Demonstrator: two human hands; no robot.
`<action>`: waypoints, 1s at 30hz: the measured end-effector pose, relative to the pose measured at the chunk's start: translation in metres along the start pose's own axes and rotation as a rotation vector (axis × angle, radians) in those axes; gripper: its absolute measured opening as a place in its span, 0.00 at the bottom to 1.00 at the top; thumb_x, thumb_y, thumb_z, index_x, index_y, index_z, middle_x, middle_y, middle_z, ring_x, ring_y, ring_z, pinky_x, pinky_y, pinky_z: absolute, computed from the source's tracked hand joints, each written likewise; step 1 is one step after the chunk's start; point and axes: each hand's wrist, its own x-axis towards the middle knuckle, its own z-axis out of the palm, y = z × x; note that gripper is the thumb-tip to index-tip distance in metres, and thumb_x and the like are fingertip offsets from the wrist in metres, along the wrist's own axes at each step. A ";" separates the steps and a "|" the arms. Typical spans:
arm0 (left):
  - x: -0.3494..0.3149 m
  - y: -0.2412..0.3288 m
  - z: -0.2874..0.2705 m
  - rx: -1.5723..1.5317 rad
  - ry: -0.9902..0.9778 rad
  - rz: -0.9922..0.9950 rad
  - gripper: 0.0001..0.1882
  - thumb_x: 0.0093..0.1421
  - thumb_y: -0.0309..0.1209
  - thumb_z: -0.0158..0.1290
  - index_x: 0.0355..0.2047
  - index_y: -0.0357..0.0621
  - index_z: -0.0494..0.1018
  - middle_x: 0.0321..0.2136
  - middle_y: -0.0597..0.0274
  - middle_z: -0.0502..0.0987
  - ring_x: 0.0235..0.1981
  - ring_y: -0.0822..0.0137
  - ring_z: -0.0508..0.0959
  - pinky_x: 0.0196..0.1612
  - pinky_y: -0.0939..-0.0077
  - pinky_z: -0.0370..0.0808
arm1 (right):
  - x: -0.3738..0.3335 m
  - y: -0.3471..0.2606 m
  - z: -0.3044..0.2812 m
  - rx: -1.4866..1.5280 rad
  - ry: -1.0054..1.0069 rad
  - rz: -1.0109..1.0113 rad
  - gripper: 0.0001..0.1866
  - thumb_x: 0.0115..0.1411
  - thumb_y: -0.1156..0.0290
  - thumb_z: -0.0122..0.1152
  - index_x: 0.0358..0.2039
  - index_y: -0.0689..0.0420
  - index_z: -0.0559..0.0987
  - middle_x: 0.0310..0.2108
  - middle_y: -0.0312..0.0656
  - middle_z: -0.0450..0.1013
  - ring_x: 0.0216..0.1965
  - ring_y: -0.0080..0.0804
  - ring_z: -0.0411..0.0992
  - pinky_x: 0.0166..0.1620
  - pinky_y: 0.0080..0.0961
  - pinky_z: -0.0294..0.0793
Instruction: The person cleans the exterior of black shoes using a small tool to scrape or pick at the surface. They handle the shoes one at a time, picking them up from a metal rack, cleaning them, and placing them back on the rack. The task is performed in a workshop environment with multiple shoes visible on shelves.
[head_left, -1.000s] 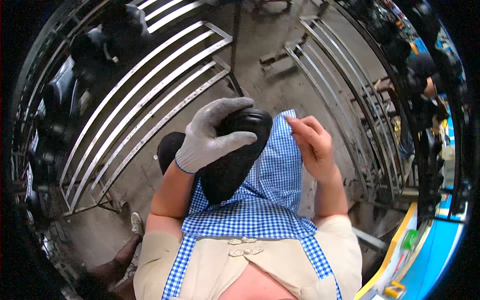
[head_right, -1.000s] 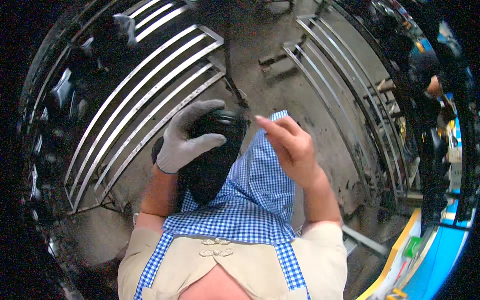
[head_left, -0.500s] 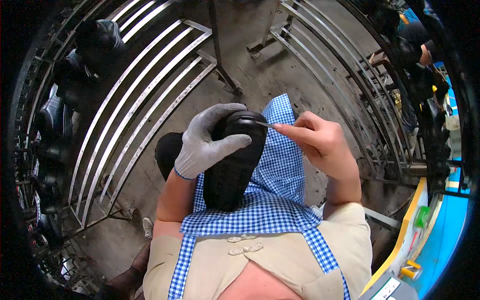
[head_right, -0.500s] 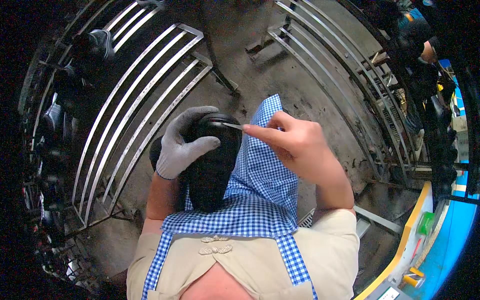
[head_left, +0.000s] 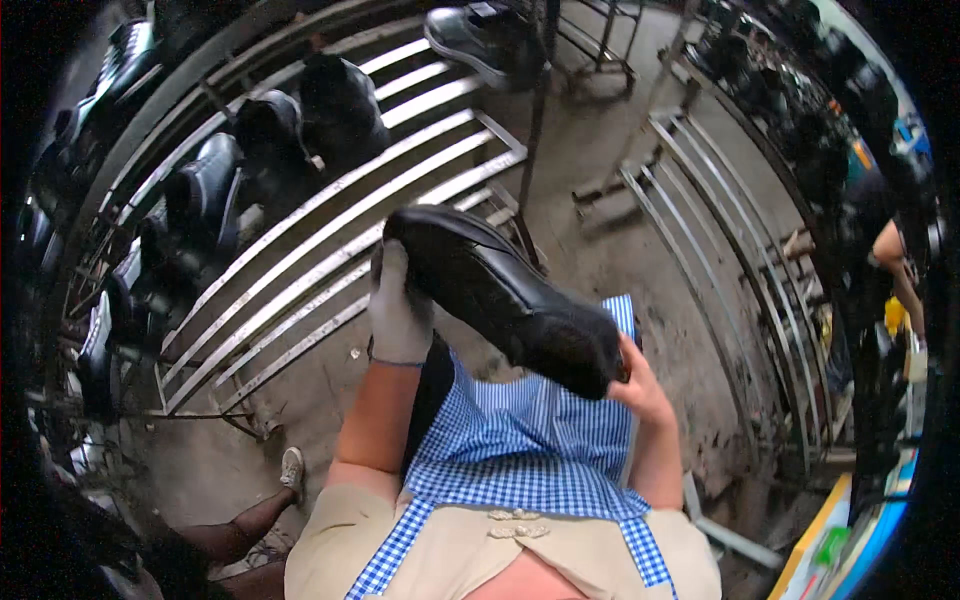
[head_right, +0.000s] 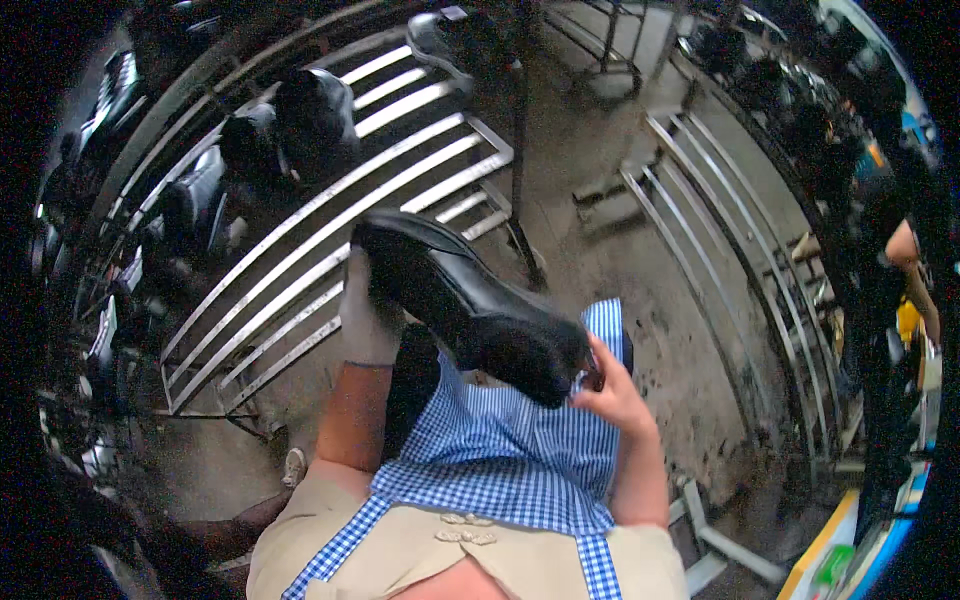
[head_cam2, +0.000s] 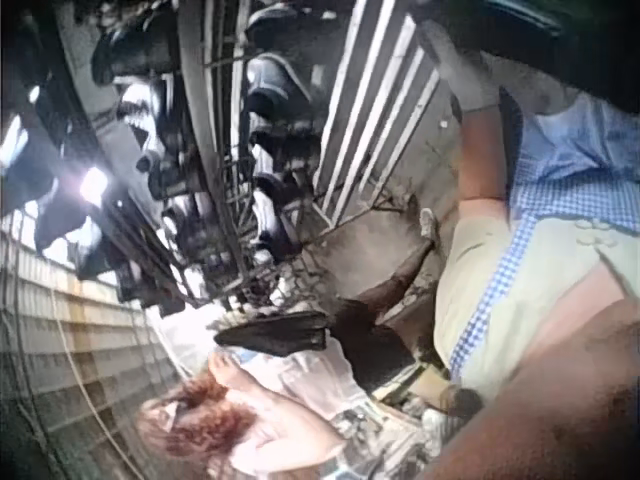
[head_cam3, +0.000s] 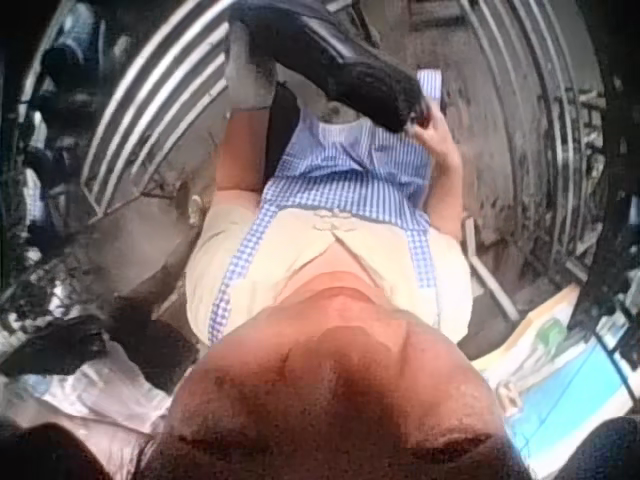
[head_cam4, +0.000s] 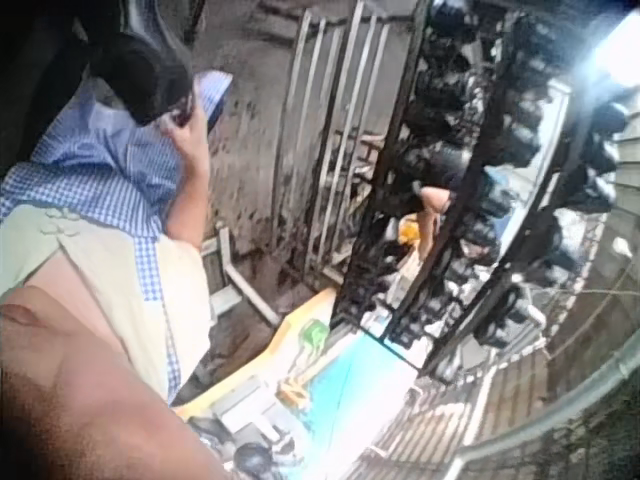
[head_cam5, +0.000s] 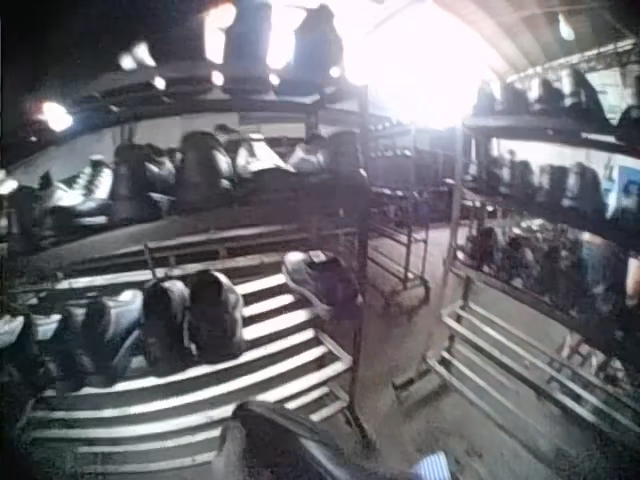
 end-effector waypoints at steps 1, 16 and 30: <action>-0.006 0.002 -0.003 -0.012 0.008 0.034 0.21 0.66 0.34 0.51 0.57 0.38 0.67 0.51 0.54 0.75 0.50 0.59 0.76 0.55 0.63 0.73 | 0.001 0.015 0.004 0.043 0.081 -0.110 0.47 0.47 0.68 0.73 0.67 0.57 0.61 0.48 0.37 0.73 0.38 0.22 0.73 0.40 0.23 0.73; -0.035 0.023 -0.002 0.701 -0.367 -0.267 0.42 0.52 0.38 0.68 0.62 0.39 0.60 0.50 0.56 0.75 0.48 0.66 0.77 0.50 0.70 0.76 | 0.107 -0.057 0.114 0.336 0.069 -0.287 0.33 0.55 0.80 0.66 0.60 0.59 0.63 0.52 0.40 0.71 0.51 0.30 0.71 0.54 0.28 0.73; -0.050 0.011 -0.034 0.978 -0.411 0.027 0.32 0.58 0.38 0.62 0.59 0.37 0.67 0.48 0.51 0.78 0.49 0.63 0.79 0.52 0.71 0.75 | 0.273 -0.147 0.112 0.482 0.030 -0.337 0.28 0.61 0.65 0.64 0.58 0.64 0.68 0.44 0.42 0.75 0.44 0.27 0.74 0.47 0.25 0.74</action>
